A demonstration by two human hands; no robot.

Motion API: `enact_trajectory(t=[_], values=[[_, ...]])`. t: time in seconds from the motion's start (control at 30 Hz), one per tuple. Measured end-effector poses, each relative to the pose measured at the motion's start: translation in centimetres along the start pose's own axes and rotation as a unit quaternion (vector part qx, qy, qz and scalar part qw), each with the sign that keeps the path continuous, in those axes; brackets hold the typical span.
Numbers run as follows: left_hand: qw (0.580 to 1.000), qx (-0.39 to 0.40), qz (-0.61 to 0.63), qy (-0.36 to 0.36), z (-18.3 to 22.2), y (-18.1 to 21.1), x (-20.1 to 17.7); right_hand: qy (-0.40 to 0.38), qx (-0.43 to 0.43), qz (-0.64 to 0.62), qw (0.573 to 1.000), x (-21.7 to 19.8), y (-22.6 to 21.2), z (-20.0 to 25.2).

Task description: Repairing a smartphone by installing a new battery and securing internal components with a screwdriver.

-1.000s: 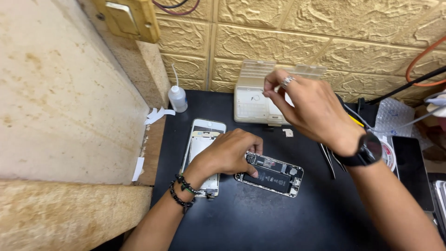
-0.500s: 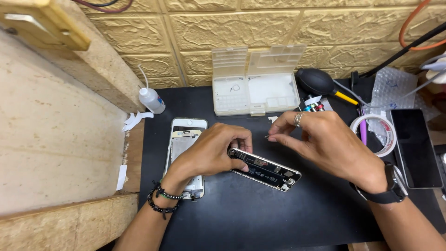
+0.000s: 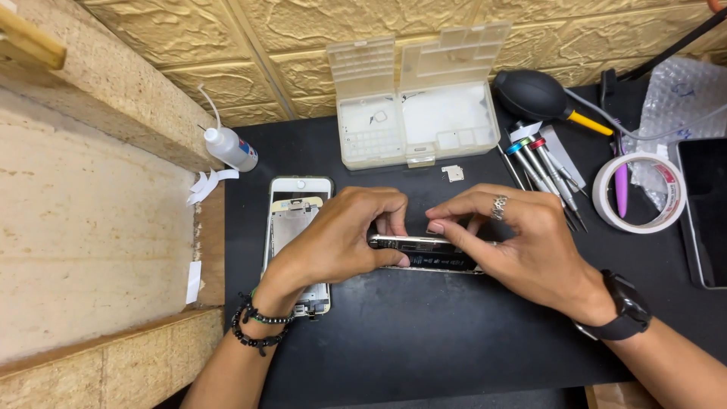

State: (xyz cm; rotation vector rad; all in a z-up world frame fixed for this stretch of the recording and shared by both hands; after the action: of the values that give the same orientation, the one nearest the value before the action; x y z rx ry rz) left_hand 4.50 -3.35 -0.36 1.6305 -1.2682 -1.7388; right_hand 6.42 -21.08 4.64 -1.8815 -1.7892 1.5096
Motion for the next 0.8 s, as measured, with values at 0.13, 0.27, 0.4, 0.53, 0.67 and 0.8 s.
enact_trajectory(t=[0.13,0.27,0.4,0.53,0.67,0.8], values=[[1.000,-0.008,-0.022,-0.006,-0.01,-0.18,-0.04,0.043,-0.008,-0.016,0.999,0.47,-0.06,0.47],[1.000,-0.014,-0.026,-0.006,0.03,-0.17,0.03,0.032,-0.009,-0.006,0.999,0.63,0.32,0.65],[0.999,-0.007,-0.034,-0.003,0.08,-0.22,-0.01,0.035,-0.020,0.003,0.999,0.72,0.44,0.66],[1.000,0.000,-0.030,-0.001,0.05,-0.20,0.00,0.034,-0.023,0.005,0.999,0.71,0.45,0.65],[1.000,0.006,-0.030,0.001,0.07,-0.23,0.02,0.030,-0.032,0.001,0.999,0.78,0.38,0.62],[1.000,0.003,-0.029,0.000,0.09,-0.29,0.02,0.027,-0.046,0.001,0.999,0.86,0.31,0.65]])
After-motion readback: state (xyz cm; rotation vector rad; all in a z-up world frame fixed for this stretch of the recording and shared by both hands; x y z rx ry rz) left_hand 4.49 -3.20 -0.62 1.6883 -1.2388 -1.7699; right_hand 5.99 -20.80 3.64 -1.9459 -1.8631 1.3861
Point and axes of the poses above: each hand's wrist, its own z-axis away from the middle knuckle, its own x-axis out of the palm, y = z × x, the point moved 5 cm from there along -z, towards the middle knuckle, and after that the axes turned 8 degrees about y, right-handed, at the moved point
